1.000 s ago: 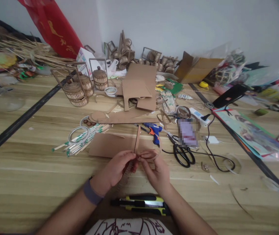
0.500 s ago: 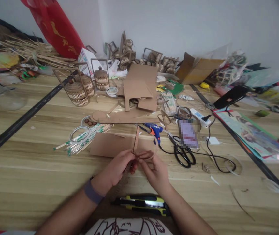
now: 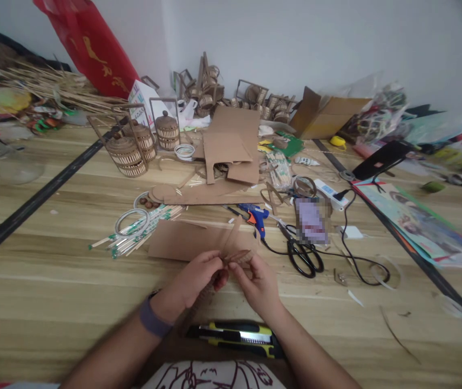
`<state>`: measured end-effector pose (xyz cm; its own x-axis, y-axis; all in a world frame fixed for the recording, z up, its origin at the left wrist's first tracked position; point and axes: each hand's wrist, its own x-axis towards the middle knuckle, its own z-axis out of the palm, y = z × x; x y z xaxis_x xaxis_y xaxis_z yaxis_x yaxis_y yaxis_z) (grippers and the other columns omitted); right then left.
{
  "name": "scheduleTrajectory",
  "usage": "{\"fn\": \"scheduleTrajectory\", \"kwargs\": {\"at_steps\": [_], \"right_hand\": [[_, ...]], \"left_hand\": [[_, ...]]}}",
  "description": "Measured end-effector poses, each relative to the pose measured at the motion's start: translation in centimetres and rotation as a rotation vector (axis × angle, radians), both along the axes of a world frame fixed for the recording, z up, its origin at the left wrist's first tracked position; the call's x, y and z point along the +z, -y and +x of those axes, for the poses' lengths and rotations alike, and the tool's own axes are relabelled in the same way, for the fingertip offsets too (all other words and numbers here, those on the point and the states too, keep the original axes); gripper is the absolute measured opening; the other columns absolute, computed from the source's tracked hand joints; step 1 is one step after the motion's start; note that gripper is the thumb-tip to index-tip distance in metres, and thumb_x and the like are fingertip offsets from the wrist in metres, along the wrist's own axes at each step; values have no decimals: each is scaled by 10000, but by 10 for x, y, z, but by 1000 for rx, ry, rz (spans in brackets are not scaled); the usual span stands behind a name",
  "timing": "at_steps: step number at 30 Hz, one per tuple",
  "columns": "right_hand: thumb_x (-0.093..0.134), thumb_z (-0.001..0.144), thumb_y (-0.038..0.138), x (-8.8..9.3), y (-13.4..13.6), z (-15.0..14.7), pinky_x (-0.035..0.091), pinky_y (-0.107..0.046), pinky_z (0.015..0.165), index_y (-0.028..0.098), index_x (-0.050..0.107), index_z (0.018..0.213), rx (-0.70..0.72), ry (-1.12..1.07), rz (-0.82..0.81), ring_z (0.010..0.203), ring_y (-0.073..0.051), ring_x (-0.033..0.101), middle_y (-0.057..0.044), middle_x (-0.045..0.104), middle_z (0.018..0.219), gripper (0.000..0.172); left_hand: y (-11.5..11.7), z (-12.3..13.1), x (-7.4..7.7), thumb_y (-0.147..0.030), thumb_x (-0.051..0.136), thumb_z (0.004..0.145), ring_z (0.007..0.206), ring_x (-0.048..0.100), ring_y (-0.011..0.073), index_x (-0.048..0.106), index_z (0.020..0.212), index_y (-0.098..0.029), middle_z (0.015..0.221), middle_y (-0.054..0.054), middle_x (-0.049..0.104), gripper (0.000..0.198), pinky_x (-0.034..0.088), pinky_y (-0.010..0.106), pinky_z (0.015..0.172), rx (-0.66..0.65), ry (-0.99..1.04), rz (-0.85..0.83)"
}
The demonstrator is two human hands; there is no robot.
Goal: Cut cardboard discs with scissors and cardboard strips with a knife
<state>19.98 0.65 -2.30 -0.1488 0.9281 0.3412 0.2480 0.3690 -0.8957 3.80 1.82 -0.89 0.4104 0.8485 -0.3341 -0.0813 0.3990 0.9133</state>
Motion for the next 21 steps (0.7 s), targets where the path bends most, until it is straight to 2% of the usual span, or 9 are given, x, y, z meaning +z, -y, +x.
{"fn": "scheduleTrajectory", "kwargs": {"at_steps": [3, 6, 9, 11, 14, 18, 21], "right_hand": [[650, 924, 322, 1, -1, 0, 593, -299, 666, 216, 676, 876, 9, -95, -80, 731, -202, 728, -60, 766, 815, 120], [700, 884, 399, 0, -3, -1, 574, -283, 613, 216, 668, 841, -15, -229, -175, 669, -187, 695, -35, 736, 745, 191], [713, 867, 452, 0, -5, -1, 546, -260, 565, 215, 649, 808, -52, -288, -207, 600, -163, 650, -7, 695, 678, 252], [713, 864, 461, -1, -6, -2, 537, -248, 562, 214, 639, 797, -69, -307, -212, 590, -151, 637, 1, 683, 671, 266], [729, 850, 458, -1, -6, -2, 537, -241, 568, 214, 634, 805, -90, -337, -223, 587, -144, 630, 10, 673, 664, 265], [748, 832, 446, -2, -6, -3, 562, -254, 581, 218, 632, 828, -98, -360, -243, 587, -147, 641, 14, 679, 669, 256], [759, 818, 436, -3, -5, -5, 571, -254, 581, 219, 642, 837, -101, -368, -245, 594, -149, 654, 9, 696, 682, 247]], "left_hand": [[-1, 0, 2, -355, 523, 749, 513, 463, 120, 521, 660, -199, 531, -43, 528, 180, 364, 262, 534, -12, 6, -2], [-2, -1, 5, -413, 567, 767, 519, 483, 120, 540, 702, -190, 564, -39, 555, 233, 388, 261, 540, -37, 15, -13], [-2, -2, 6, -445, 571, 804, 565, 538, 138, 557, 779, -185, 630, -15, 607, 261, 427, 268, 573, -47, -86, 25], [0, -2, 5, -420, 581, 829, 646, 598, 168, 577, 899, -181, 726, 13, 664, 248, 454, 285, 617, 21, -285, 187], [6, -1, 1, -286, 637, 824, 768, 660, 205, 582, 1025, -191, 852, 39, 714, 230, 479, 309, 686, 169, -619, 527], [11, 3, -6, -162, 636, 842, 730, 693, 211, 621, 920, -202, 805, 33, 733, 89, 492, 299, 658, 170, -859, 828], [13, 4, -9, -156, 642, 862, 683, 706, 210, 644, 886, -202, 776, 31, 745, 51, 494, 282, 610, 183, -954, 957]]}}
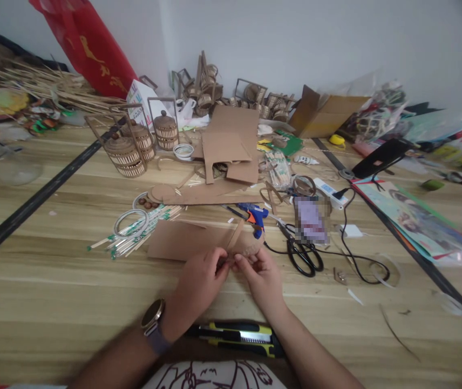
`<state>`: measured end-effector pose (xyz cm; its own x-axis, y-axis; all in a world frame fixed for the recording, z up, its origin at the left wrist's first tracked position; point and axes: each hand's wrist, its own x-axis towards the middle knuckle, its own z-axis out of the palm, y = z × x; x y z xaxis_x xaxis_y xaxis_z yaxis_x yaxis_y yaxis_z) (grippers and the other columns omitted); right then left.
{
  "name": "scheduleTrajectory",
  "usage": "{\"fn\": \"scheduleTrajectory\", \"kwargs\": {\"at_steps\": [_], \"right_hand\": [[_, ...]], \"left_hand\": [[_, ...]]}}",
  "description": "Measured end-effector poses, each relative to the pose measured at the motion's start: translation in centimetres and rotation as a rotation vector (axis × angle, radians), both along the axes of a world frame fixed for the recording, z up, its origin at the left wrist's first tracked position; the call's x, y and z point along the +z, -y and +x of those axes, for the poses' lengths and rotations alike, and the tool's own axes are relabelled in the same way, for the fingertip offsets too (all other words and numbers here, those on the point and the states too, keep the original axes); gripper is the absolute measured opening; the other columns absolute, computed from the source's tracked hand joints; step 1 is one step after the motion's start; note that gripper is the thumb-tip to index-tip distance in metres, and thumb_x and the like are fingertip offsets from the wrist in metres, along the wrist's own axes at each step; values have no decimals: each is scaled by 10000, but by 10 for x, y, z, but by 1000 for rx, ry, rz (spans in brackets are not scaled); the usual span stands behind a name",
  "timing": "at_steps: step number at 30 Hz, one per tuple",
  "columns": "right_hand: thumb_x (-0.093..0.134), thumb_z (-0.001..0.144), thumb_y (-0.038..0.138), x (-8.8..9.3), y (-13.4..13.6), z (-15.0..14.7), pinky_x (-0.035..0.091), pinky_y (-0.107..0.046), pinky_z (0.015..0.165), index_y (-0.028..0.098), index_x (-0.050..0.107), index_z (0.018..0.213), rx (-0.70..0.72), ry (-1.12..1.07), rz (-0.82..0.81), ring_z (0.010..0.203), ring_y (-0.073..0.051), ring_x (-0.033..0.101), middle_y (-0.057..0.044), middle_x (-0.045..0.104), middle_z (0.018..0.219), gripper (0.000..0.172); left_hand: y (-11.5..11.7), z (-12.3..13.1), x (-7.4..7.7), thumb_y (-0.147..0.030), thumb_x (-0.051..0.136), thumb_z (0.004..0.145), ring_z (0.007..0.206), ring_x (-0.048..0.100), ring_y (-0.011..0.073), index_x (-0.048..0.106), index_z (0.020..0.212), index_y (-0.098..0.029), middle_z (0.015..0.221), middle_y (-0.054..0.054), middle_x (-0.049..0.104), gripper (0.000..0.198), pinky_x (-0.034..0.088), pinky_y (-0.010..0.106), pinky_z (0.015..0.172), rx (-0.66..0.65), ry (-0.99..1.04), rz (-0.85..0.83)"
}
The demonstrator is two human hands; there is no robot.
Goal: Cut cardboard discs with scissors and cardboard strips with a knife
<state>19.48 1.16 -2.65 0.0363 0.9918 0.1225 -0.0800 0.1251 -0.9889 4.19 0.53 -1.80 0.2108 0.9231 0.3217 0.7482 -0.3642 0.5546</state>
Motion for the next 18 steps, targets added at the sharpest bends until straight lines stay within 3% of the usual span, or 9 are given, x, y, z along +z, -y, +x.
{"fn": "scheduleTrajectory", "kwargs": {"at_steps": [9, 18], "right_hand": [[764, 808, 387, -1, 2, 0, 567, -251, 562, 214, 662, 815, -20, 34, -2, 586, -159, 673, -8, 721, 676, 201], [767, 800, 434, -2, 2, -1, 581, -273, 555, 212, 648, 779, -25, 70, -20, 582, -178, 690, -18, 726, 659, 253]], "left_hand": [[2, 0, 3, -172, 628, 893, 580, 701, 205, 668, 883, -197, 717, 20, 755, 48, 474, 273, 528, 26, -71, 177], [5, 1, 2, -150, 650, 862, 568, 704, 215, 680, 861, -195, 690, 16, 756, 54, 457, 282, 509, 36, -148, 206]]}}
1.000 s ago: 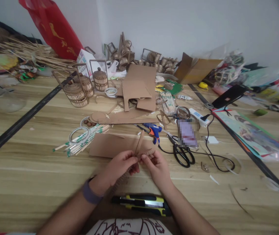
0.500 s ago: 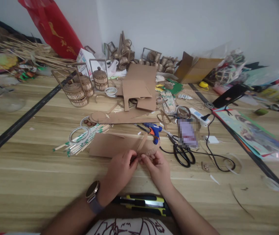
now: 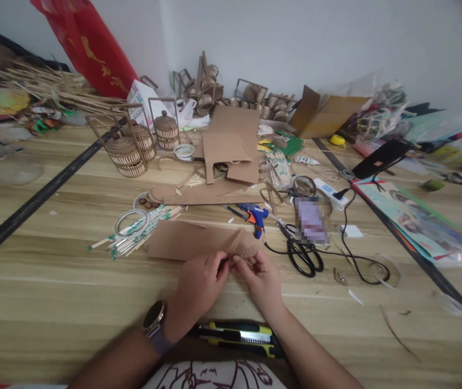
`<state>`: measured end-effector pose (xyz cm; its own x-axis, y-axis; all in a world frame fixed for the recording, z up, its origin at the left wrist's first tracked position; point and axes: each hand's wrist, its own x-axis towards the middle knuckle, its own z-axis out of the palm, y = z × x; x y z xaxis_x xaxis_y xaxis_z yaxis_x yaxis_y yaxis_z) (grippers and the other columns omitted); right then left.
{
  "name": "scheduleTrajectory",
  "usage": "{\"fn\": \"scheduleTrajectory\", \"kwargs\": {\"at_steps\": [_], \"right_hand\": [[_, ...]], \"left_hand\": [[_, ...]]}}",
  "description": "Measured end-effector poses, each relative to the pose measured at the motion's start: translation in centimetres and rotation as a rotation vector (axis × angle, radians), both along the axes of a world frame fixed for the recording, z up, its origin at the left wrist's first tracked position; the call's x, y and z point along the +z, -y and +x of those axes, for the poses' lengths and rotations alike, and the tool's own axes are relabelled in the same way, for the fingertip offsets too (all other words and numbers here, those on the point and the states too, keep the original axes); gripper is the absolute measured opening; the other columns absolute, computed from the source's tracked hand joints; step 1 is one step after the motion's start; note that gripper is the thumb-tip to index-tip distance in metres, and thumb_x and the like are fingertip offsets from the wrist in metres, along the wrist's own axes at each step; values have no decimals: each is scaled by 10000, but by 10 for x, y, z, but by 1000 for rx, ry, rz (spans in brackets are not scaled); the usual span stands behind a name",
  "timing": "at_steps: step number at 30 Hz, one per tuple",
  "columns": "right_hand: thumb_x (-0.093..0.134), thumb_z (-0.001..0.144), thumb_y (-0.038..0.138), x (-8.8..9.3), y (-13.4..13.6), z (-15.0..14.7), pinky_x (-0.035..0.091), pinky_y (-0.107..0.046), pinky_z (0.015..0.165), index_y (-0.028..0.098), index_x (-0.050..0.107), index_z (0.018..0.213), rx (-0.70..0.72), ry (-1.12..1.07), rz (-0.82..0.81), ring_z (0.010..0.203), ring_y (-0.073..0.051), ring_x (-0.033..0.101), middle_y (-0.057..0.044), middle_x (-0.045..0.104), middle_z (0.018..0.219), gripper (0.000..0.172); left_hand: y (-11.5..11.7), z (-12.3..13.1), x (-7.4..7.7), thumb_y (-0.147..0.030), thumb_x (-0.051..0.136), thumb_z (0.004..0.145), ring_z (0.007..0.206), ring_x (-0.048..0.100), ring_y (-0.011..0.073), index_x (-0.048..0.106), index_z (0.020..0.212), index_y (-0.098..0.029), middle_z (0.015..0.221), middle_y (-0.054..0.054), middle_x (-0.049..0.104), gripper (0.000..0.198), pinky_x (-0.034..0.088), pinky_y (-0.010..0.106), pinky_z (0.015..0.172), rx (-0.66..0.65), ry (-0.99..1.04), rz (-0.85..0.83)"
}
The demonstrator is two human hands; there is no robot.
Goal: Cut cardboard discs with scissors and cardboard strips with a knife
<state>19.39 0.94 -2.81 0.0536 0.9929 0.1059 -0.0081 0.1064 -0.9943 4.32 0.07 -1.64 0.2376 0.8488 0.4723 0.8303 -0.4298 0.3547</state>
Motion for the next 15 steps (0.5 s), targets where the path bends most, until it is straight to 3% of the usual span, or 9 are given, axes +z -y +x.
{"fn": "scheduleTrajectory", "kwargs": {"at_steps": [15], "right_hand": [[773, 792, 453, 0, -1, 0, 582, -300, 570, 222, 627, 736, 18, 17, -43, 601, -195, 701, -24, 734, 656, 279]], "left_hand": [[-1, -1, -2, -88, 598, 848, 633, 711, 202, 649, 827, -197, 761, 38, 767, 122, 501, 275, 563, -40, -56, 4]]}}
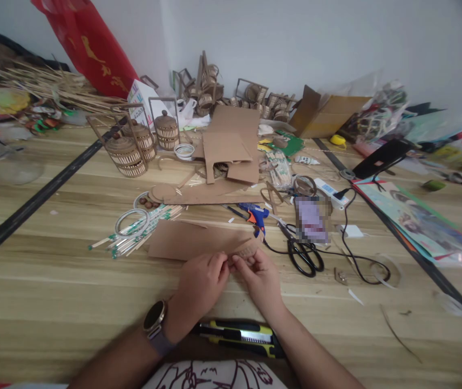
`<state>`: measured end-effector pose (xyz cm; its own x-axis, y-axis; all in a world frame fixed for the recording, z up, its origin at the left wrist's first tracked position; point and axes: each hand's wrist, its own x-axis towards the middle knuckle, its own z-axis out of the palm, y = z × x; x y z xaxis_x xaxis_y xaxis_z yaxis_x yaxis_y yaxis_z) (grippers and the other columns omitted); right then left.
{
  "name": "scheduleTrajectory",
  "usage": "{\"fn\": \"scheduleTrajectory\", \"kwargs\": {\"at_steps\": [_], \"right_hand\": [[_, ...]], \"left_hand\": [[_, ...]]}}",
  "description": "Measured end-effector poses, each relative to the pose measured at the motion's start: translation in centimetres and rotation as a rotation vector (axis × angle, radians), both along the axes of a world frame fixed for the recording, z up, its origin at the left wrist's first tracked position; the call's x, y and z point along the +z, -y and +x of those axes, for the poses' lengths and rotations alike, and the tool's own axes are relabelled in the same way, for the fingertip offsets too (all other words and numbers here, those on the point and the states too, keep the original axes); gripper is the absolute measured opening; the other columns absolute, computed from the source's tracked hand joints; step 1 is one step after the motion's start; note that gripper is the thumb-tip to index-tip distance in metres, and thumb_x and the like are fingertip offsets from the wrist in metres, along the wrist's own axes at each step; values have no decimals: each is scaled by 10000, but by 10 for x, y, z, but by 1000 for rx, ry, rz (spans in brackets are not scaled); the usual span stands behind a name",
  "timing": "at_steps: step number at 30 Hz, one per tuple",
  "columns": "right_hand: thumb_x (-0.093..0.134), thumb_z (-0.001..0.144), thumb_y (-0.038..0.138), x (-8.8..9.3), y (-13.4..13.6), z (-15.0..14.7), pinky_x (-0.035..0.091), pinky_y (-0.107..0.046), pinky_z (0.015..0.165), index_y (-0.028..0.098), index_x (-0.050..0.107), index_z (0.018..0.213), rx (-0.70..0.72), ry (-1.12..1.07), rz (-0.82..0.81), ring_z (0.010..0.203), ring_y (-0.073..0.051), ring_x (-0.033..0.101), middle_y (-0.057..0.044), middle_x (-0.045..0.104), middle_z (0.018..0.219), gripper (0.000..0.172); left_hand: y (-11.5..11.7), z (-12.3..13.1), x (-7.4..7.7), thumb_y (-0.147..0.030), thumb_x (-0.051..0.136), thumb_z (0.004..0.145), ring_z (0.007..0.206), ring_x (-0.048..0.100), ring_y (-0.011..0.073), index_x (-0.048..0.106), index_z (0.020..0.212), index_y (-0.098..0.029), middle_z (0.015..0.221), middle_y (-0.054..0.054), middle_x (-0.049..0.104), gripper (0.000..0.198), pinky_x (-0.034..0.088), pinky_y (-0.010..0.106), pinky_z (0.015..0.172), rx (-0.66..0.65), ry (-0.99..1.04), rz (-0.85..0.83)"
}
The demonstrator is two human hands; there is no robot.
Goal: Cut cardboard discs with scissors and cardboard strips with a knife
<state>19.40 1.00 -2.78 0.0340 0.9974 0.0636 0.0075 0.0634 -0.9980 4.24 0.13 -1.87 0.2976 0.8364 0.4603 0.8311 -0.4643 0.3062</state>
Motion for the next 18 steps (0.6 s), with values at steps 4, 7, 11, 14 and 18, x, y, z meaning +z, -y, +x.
{"fn": "scheduleTrajectory", "kwargs": {"at_steps": [4, 7, 11, 14, 18], "right_hand": [[771, 789, 460, 1, -1, -1, 586, -302, 581, 226, 615, 727, 6, -13, -3, 594, -188, 690, -12, 715, 638, 288], [767, 790, 473, 2, -1, -2, 582, -301, 579, 229, 603, 716, 8, -18, -7, 589, -185, 684, -7, 707, 628, 303], [775, 778, 484, 2, -1, -1, 568, -290, 563, 228, 601, 703, 5, -16, -20, 576, -183, 680, -9, 701, 607, 319], [783, 760, 508, 2, -2, -1, 559, -289, 534, 228, 609, 719, 3, -14, -35, 547, -184, 675, -9, 706, 602, 332], [787, 745, 533, 4, -1, -2, 557, -293, 510, 235, 599, 714, 6, -13, -56, 509, -184, 669, 0, 700, 583, 354]], "left_hand": [[0, -1, 0, -89, 583, 871, 651, 712, 203, 639, 834, -193, 786, 45, 770, 124, 518, 282, 583, -17, -22, 11], [-1, -2, -1, -97, 566, 895, 669, 714, 199, 637, 848, -193, 810, 49, 773, 128, 526, 283, 598, -31, -39, 14], [-2, -3, -2, -93, 554, 910, 680, 716, 204, 629, 854, -189, 816, 51, 769, 134, 527, 291, 600, -47, -72, -11], [-2, -4, -2, -100, 550, 921, 681, 711, 197, 620, 841, -196, 804, 43, 762, 143, 517, 283, 604, -52, -108, -47], [-2, -4, -3, -95, 559, 916, 670, 703, 204, 611, 836, -199, 777, 39, 748, 141, 498, 289, 594, -58, -137, -71]]}}
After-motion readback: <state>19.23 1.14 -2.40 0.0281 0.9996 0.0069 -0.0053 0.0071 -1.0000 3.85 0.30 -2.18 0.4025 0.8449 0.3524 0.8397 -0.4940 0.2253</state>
